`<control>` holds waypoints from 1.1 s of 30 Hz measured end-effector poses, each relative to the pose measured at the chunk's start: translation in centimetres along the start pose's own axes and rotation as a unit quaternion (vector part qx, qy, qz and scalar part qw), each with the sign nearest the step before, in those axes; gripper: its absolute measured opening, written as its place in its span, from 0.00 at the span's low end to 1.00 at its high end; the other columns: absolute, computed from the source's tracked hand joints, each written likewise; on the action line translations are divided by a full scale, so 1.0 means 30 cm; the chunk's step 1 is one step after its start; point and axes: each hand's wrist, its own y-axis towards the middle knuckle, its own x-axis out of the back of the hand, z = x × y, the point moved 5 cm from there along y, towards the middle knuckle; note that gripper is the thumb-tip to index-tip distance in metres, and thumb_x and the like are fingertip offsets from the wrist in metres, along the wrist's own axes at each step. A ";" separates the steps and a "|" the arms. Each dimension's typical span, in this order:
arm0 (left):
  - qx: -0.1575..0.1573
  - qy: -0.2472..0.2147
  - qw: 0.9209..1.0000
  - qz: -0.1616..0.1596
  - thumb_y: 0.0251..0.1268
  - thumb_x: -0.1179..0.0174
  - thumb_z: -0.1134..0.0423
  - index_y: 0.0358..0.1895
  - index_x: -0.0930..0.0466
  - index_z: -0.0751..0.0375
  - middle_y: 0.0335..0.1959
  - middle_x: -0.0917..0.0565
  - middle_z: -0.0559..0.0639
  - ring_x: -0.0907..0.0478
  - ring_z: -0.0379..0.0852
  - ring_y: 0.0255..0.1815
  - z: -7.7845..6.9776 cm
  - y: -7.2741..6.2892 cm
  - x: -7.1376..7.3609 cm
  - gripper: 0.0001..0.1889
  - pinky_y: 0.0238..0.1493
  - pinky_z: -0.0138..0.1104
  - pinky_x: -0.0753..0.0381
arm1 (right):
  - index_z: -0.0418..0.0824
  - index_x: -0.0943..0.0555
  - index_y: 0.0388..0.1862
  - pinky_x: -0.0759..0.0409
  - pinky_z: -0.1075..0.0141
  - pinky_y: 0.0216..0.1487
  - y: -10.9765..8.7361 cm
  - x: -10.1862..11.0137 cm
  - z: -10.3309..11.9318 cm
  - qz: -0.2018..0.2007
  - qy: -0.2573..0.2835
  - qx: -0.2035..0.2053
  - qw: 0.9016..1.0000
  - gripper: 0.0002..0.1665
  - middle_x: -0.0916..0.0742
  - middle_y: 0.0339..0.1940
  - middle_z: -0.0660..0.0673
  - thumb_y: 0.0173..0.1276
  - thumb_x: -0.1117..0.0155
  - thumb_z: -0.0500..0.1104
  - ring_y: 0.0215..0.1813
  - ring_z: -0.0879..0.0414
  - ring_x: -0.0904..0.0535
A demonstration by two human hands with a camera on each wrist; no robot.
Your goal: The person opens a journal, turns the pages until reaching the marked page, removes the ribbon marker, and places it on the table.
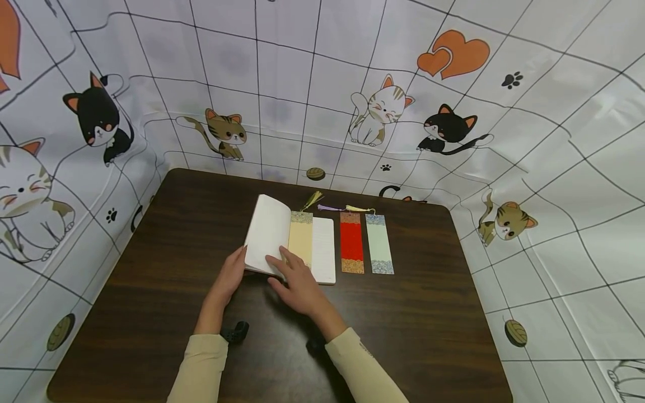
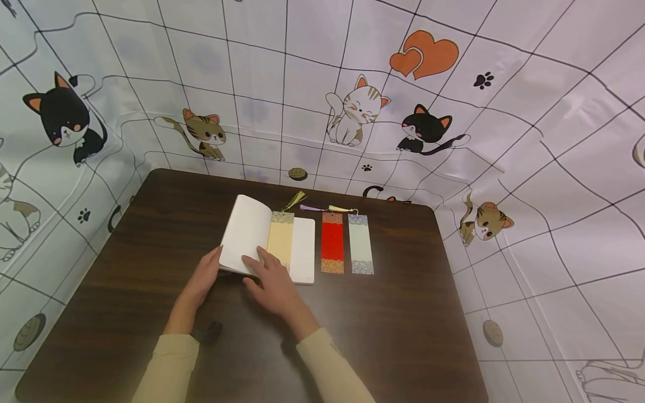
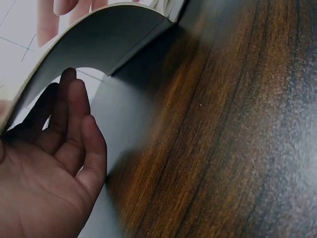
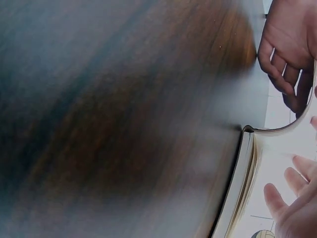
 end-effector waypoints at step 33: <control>0.023 0.017 1.000 0.012 0.87 0.60 0.32 0.89 0.49 0.57 0.89 0.45 0.59 0.55 0.60 0.91 0.002 -0.001 0.006 0.43 0.88 0.60 0.53 | 0.36 0.16 0.54 0.17 0.43 0.45 0.006 0.114 -0.233 -0.128 -0.021 -0.263 0.956 0.25 0.15 0.53 0.33 0.77 0.40 0.55 0.51 0.38 0.17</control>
